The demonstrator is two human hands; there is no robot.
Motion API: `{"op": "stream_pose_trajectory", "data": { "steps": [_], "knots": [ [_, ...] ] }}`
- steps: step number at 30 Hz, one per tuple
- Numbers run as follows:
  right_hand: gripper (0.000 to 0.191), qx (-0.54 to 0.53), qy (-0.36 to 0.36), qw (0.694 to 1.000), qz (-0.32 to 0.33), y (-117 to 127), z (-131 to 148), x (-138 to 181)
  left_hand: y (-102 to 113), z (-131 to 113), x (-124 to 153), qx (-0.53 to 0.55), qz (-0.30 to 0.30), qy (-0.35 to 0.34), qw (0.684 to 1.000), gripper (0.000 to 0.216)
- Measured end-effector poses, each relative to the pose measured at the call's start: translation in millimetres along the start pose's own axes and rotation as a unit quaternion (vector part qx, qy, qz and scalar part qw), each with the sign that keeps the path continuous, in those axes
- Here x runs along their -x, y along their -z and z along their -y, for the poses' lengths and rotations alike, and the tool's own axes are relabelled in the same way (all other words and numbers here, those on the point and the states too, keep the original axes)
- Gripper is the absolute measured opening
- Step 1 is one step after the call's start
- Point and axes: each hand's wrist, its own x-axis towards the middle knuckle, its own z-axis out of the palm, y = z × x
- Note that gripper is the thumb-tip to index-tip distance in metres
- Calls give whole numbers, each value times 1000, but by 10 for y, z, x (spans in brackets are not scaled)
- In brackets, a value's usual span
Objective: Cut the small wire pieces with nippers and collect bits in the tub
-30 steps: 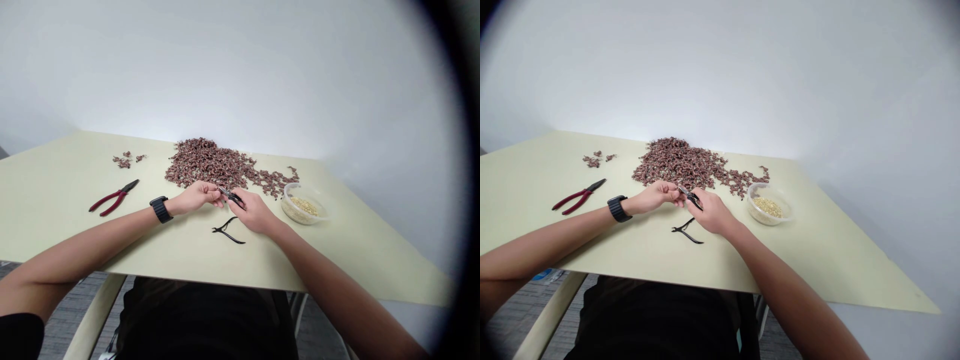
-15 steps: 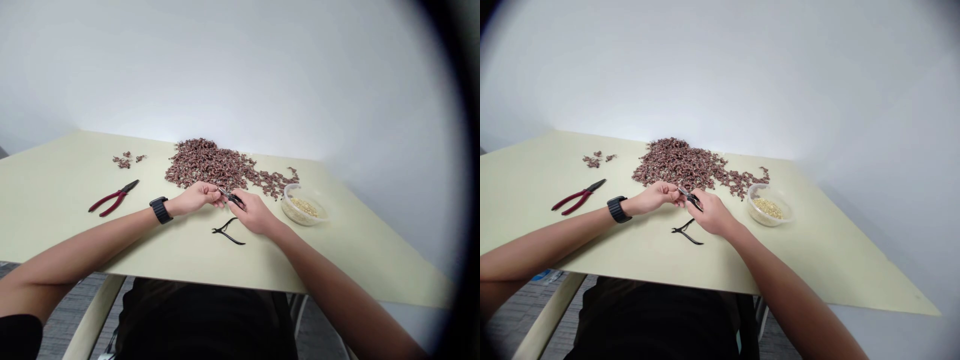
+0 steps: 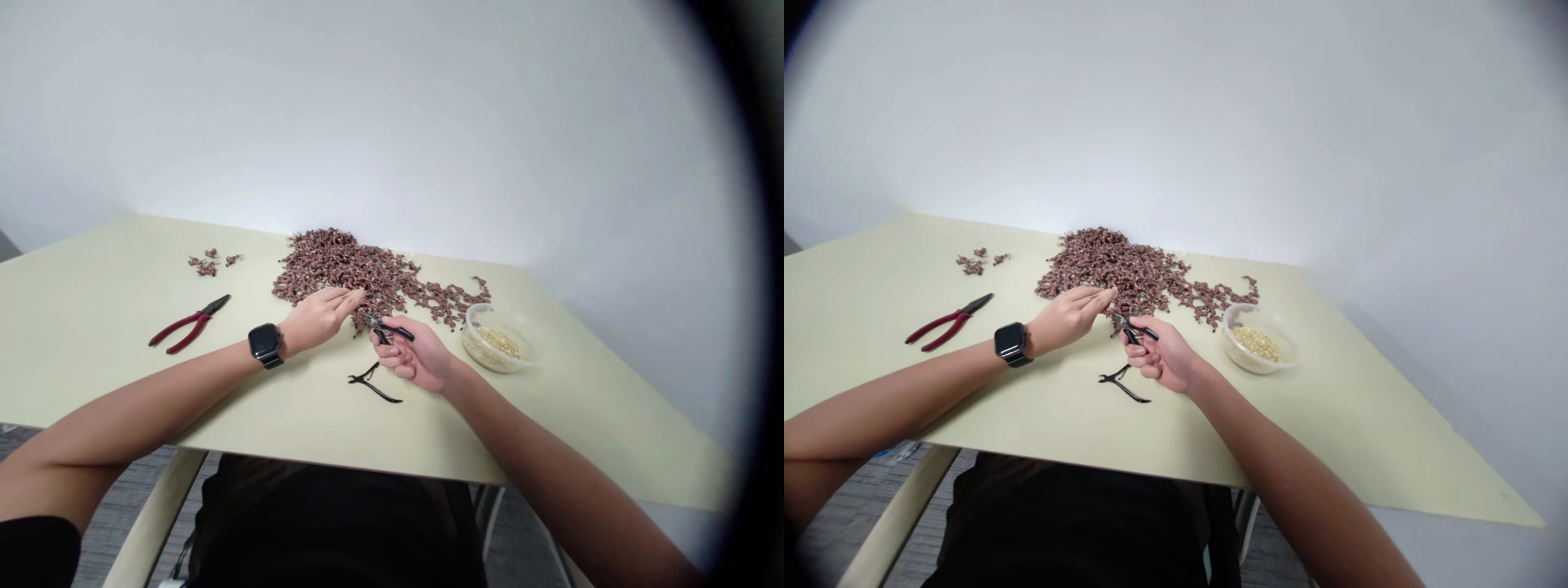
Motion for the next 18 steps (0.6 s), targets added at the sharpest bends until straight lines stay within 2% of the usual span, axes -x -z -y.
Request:
{"op": "stream_pose_trajectory", "data": {
  "steps": [2, 3, 5, 7, 8, 11, 18],
  "knots": [
    [39, 104, 65, 990, -74, 13, -15, 1, 22, -38, -22, 43, 12, 41, 998, 35],
    [38, 184, 118, 968, -124, 21, -29, -2, 27, -65, -33, 89, 32, 70, 993, 30],
    [34, 348, 221, 887, -209, 42, -59, -9, 23, -118, -53, 220, 94, 123, 963, 29],
    [30, 457, 271, 813, -239, 65, -85, -15, 4, -149, -65, 349, 146, 152, 913, 37],
    [28, 487, 277, 793, -237, 74, -94, -17, -9, -155, -67, 394, 158, 160, 891, 40],
    [27, 525, 283, 772, -221, 89, -106, -18, -45, -148, -62, 457, 166, 167, 858, 43],
    [28, 542, 291, 758, -217, 83, -81, 7, -63, -143, -45, 493, 163, 188, 834, 44]
  ]
}}
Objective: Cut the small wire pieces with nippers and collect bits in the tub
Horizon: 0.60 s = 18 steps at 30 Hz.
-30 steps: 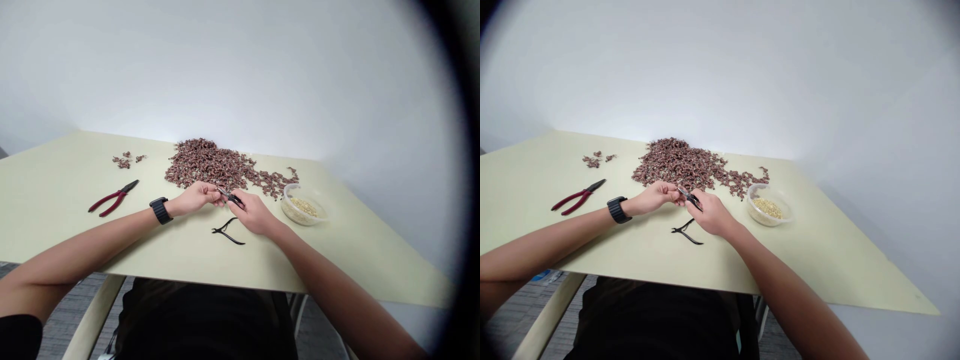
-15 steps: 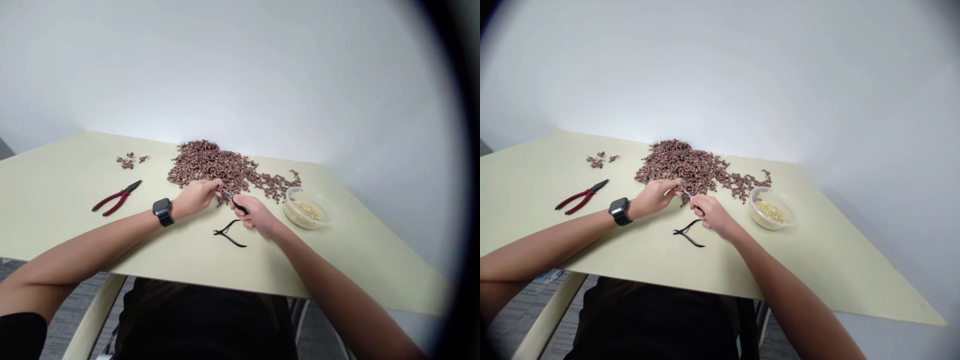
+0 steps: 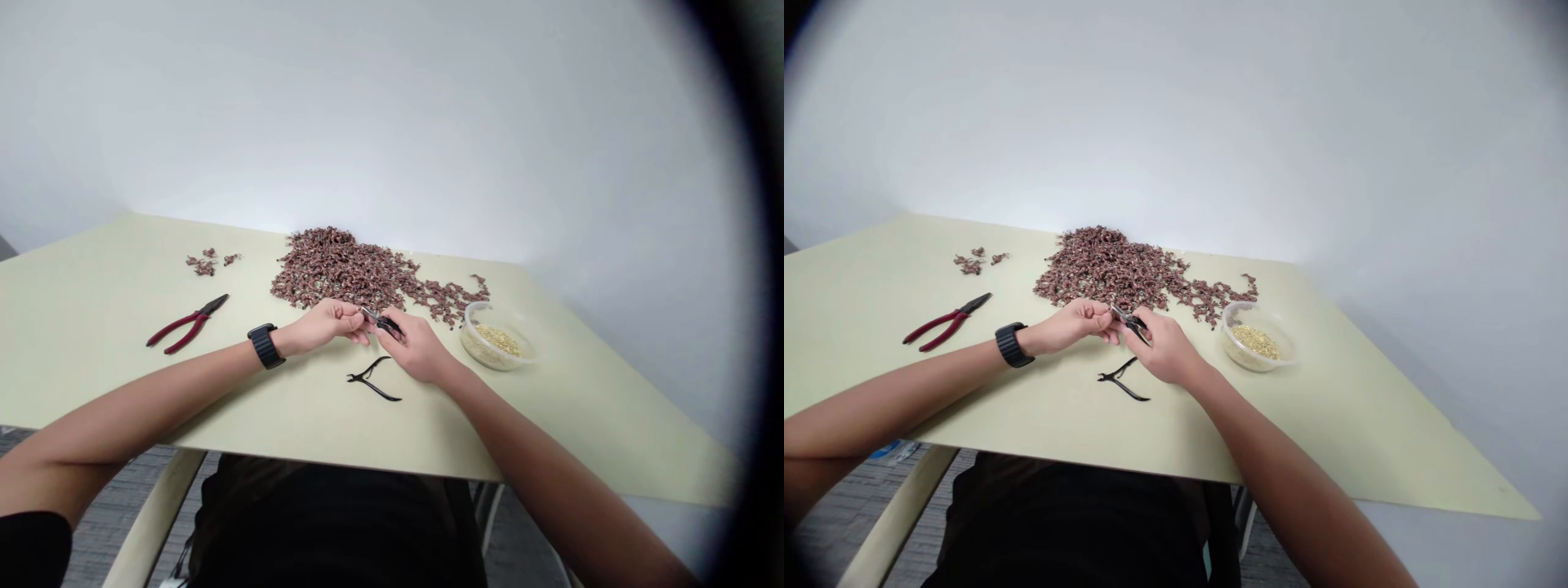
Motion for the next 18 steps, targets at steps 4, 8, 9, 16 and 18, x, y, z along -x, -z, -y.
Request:
{"op": "stream_pose_trajectory", "data": {
  "steps": [4, 8, 9, 16, 18],
  "knots": [
    [27, -4, 3, 1000, 1, 9, 8, 0, 3, -6, 4, 0, -4, -3, 1000, 43],
    [27, 1, 7, 1000, 3, 11, 5, 1, 7, -2, 1, -14, -11, -10, 1000, 45],
    [26, 2, 7, 1000, 5, 12, 5, 3, 9, 0, -1, -18, -15, -11, 1000, 44],
    [25, -5, 3, 1000, 9, 25, 18, 8, 17, -5, 1, -37, -26, -8, 999, 45],
    [25, -5, 0, 1000, 8, 25, 20, 6, 15, -9, 4, -37, -28, -9, 999, 46]
  ]
}}
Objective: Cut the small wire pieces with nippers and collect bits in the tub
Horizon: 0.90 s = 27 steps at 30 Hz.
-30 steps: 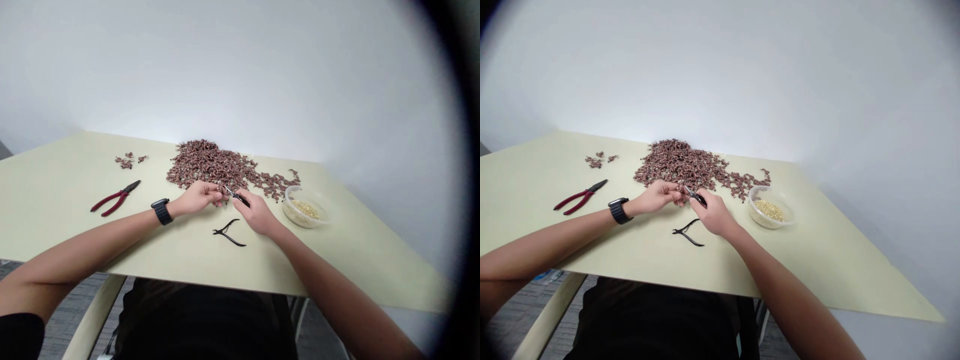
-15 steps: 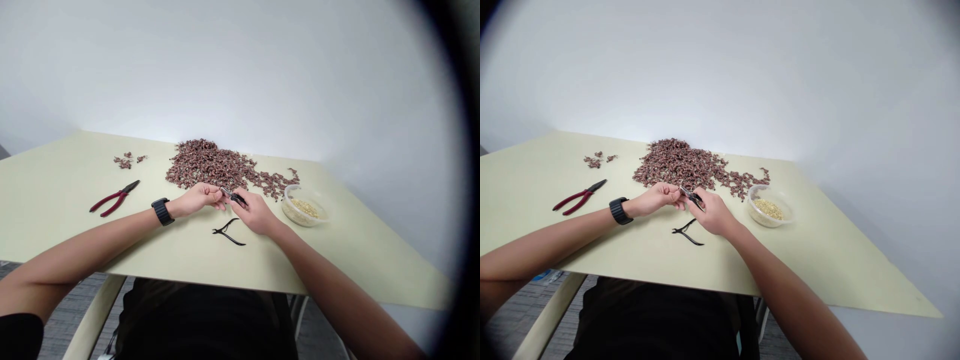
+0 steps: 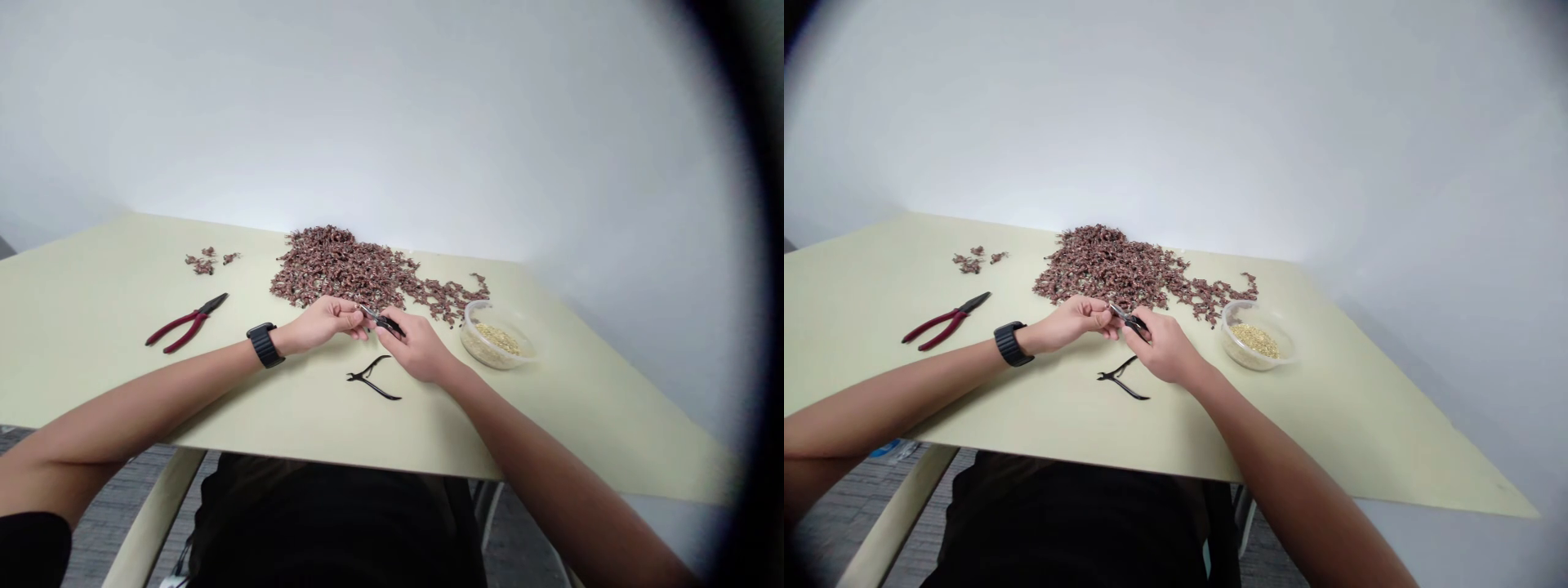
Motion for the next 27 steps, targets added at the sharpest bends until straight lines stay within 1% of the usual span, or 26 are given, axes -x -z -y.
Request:
{"op": "stream_pose_trajectory", "data": {
  "steps": [5, 10, 16, 22, 27],
  "knots": [
    [25, -5, 0, 1000, 4, -6, 3, -3, 3, 15, 1, 5, -2, -1, 1000, 46],
    [26, -10, -4, 1000, 6, -21, 13, 3, 4, 22, 1, -23, -13, -2, 1000, 44],
    [28, -37, -9, 999, 21, -58, 39, 4, -29, -39, 8, -53, -53, -25, 997, 40],
    [24, -14, -18, 1000, -16, -63, 37, 11, -26, -45, 4, -46, -50, -20, 997, 41],
    [23, 11, -7, 1000, -24, -71, 22, 16, -22, -31, 4, -50, -44, -21, 998, 40]
  ]
}}
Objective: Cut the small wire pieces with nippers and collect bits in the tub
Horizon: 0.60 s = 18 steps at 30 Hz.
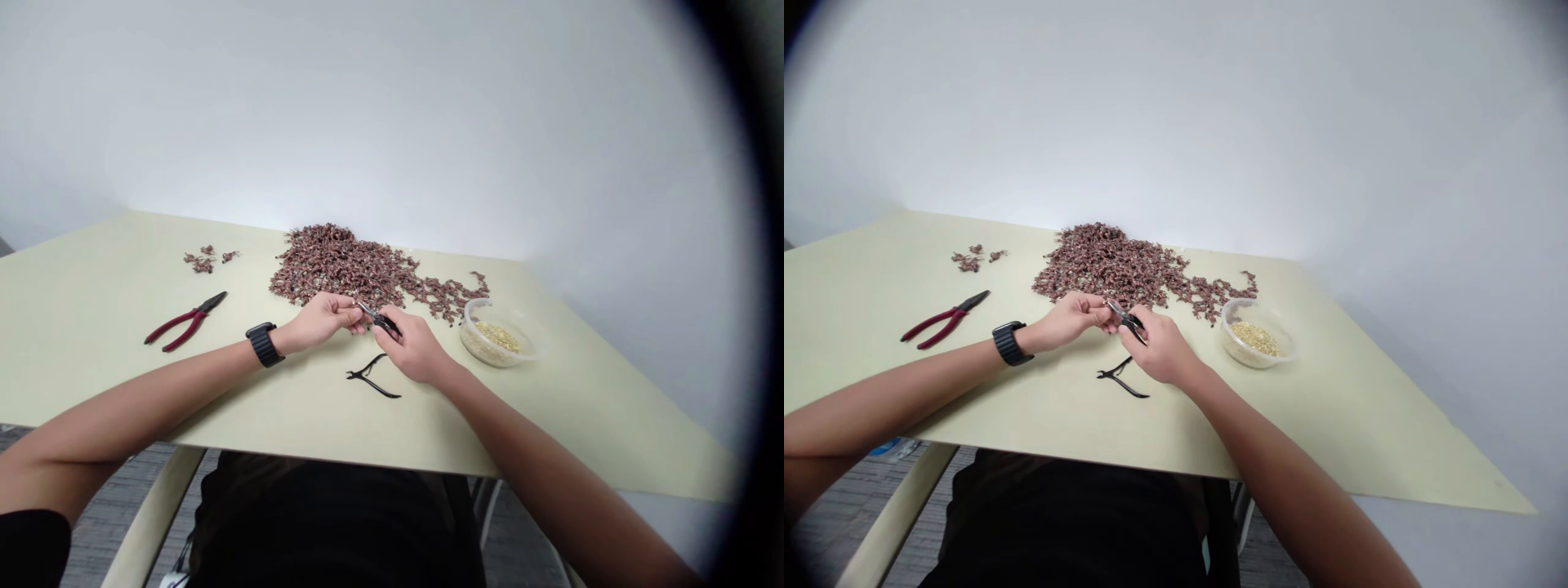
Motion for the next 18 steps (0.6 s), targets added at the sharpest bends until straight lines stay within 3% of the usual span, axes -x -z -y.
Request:
{"op": "stream_pose_trajectory", "data": {
  "steps": [13, 18],
  "knots": [
    [24, -25, 0, 999, 21, -18, 24, 7, 2, -10, -2, -2, -2, -3, 1000, 38],
    [23, -10, 3, 1000, -1, -29, 1, 11, 2, -13, 0, -5, 1, -1, 1000, 39]
  ]
}}
